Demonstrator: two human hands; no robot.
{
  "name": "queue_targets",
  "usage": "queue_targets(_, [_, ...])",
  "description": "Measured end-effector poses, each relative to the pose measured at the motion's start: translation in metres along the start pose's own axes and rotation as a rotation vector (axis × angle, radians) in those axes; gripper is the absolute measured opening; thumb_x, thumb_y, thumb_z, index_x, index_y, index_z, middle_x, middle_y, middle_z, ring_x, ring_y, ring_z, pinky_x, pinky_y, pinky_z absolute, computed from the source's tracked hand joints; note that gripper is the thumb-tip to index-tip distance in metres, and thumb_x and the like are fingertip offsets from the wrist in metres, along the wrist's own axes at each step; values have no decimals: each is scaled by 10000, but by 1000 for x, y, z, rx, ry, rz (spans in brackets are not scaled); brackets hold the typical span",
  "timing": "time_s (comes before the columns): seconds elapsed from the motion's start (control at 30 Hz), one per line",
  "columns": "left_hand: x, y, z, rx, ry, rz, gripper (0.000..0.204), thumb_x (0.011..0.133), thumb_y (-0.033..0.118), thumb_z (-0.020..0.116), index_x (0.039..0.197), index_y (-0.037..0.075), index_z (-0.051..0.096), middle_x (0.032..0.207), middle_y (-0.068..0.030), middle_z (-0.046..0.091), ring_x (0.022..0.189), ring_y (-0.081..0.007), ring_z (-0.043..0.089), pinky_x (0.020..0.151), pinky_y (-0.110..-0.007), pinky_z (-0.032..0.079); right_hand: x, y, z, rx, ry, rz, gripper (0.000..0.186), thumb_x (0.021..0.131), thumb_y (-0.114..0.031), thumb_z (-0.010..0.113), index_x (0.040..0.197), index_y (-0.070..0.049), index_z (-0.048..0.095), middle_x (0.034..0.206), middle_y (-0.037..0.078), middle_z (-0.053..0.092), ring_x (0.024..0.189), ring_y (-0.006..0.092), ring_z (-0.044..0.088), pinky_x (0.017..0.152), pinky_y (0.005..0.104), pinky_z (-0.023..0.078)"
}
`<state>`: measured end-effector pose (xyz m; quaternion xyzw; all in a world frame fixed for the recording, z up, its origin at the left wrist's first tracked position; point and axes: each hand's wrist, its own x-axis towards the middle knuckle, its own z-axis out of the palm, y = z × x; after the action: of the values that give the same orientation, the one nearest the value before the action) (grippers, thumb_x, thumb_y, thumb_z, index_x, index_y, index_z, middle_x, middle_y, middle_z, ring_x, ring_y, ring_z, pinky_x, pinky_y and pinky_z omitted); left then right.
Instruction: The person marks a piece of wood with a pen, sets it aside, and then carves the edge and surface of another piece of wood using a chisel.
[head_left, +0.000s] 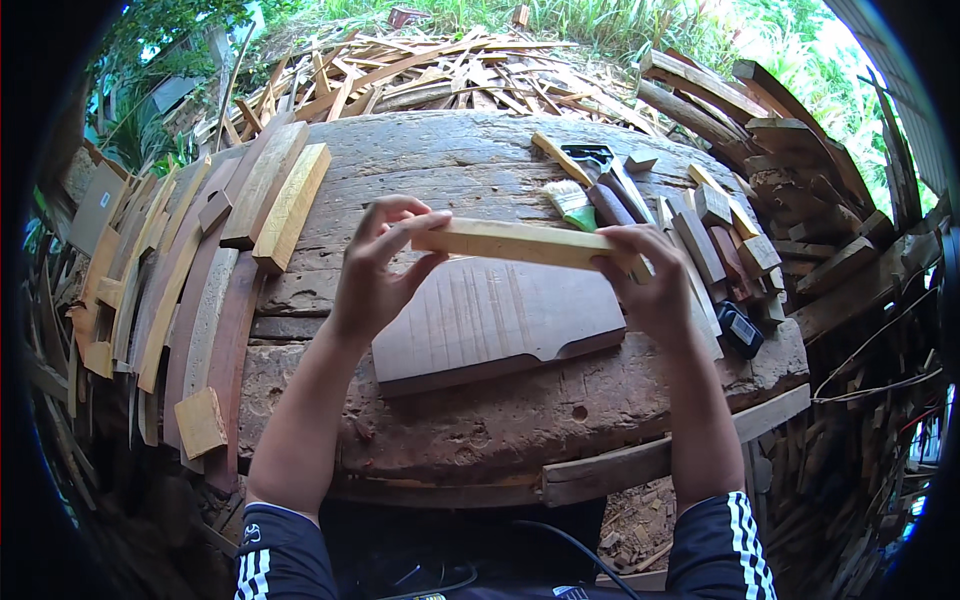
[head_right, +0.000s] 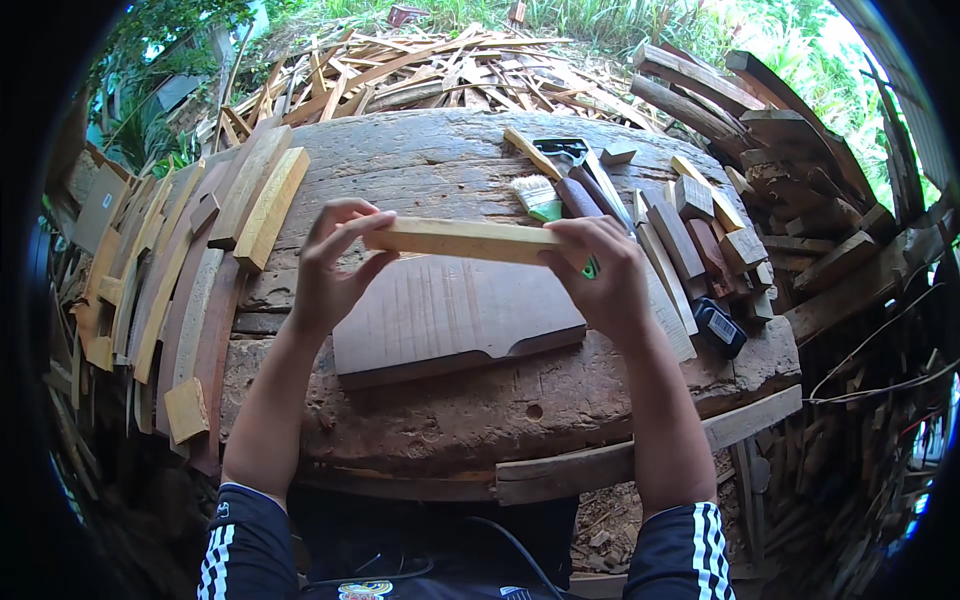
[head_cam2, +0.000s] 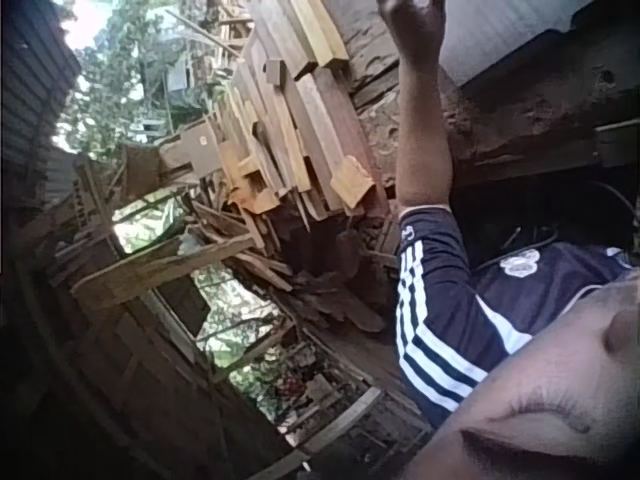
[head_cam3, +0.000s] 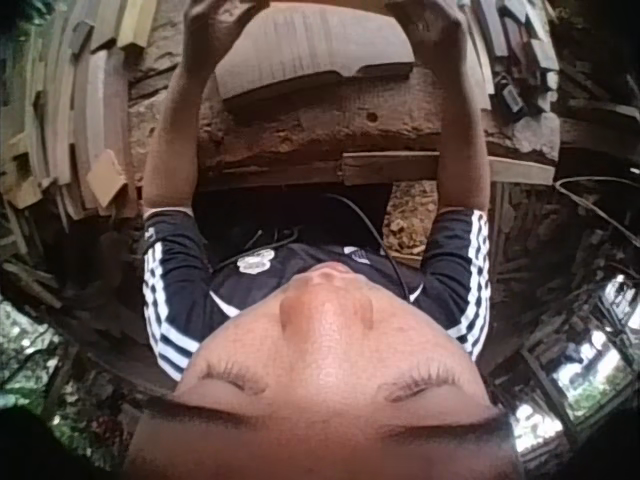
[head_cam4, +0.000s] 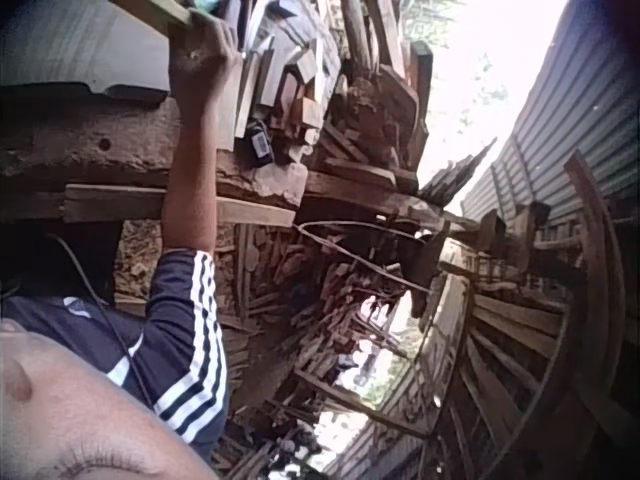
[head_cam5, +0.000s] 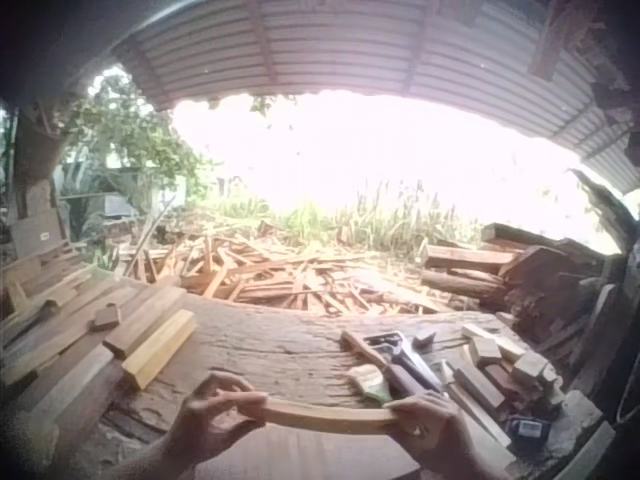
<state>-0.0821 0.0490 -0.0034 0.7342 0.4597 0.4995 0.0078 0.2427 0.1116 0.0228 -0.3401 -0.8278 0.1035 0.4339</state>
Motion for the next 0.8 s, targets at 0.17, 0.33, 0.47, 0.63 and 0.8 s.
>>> queue_targets(0.17, [-3, 2, 0, -79, -192, -184, 447, 740, -67, 787, 1156, 86, 726, 1082, -91, 686, 1013, -223, 670, 891, -330, 557, -4, 8, 5, -13, -236, 135, 377, 804, -92, 797, 1167, -67, 696, 1053, 140, 703, 958, 291, 684, 842, 367, 538])
queue_targets(0.33, [-3, -1, 0, -78, -191, -356, 340, 813, 11, 765, 1140, 98, 734, 1076, -63, 715, 982, -191, 673, 768, -310, 520, 0, 5, -3, -9, -218, 148, 359, 804, -57, 784, 1155, -70, 707, 1035, 123, 707, 912, 269, 688, 816, 361, 540])
queue_targets(0.47, [-2, -2, 4, -102, 61, -168, 273, 836, 96, 805, 1102, 87, 745, 1040, -67, 738, 947, -170, 686, 776, -316, 518, 1, 6, 1, 18, -48, 120, 282, 824, -42, 790, 1101, -74, 748, 1021, 63, 737, 936, 167, 672, 794, 316, 505])
queue_targets(0.63, [-10, -10, 6, -108, -193, -381, 300, 764, -61, 727, 1045, 42, 754, 980, -104, 759, 882, -181, 712, 808, -318, 547, 0, 17, 0, 53, -149, 120, 232, 834, -28, 778, 1063, -58, 760, 1000, 116, 747, 932, 207, 715, 824, 317, 557])
queue_targets(0.8, [-6, 0, 6, -84, -80, -164, 308, 757, -18, 822, 1047, 53, 749, 977, -73, 760, 904, -178, 716, 816, -315, 547, -6, 20, 4, 36, -80, 47, 278, 839, -18, 776, 1108, -86, 760, 1059, 78, 739, 964, 184, 703, 809, 317, 541])
